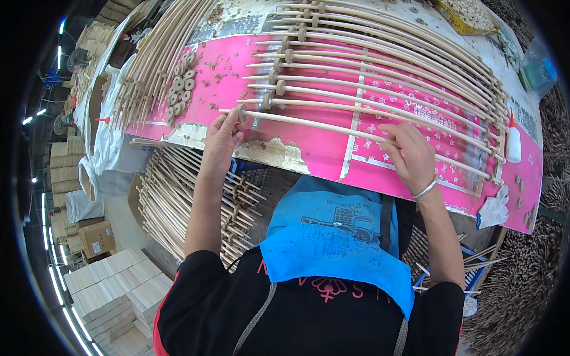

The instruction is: Assembling a curved wooden slat structure by applying glue and positioning small wooden components.

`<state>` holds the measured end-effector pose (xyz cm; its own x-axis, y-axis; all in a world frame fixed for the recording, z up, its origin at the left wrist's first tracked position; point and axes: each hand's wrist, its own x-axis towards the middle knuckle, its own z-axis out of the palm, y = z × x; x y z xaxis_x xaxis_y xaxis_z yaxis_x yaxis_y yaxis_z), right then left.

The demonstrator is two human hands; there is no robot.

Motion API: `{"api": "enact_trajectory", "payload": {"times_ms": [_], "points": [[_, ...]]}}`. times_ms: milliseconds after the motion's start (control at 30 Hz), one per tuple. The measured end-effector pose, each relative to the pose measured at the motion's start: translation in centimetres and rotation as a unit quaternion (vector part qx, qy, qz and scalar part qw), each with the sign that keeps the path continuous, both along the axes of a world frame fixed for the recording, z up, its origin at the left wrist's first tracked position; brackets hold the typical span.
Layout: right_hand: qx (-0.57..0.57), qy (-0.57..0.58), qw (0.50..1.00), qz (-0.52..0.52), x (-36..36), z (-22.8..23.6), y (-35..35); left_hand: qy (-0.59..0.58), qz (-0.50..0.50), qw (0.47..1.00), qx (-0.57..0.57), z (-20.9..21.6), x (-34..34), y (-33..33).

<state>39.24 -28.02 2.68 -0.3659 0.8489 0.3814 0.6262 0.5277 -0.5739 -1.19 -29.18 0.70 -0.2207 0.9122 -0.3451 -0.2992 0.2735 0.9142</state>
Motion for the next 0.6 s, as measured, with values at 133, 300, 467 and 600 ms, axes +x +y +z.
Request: {"api": "enact_trajectory", "payload": {"times_ms": [133, 300, 467, 600], "points": [[-0.066, -0.006, 0.998, -0.018, 0.5, -0.5, 0.1, 0.012, -0.018, 1.0, -0.004, -0.2, 0.6, 0.1], [-0.007, -0.034, 0.999, -0.041, 0.3, -0.8, 0.3, 0.01, -0.013, 1.0, -0.001, -0.2, 1.3, -0.3], [-0.004, -0.035, 0.998, -0.046, 0.9, -1.5, 0.4, 0.39, 0.018, 0.918, 0.078, -0.3, -0.7, -0.5], [-0.011, -0.042, 0.998, -0.05, 1.3, -2.1, 0.3, 0.665, -0.036, 0.696, 0.269, 1.5, 1.1, 0.1]]}}
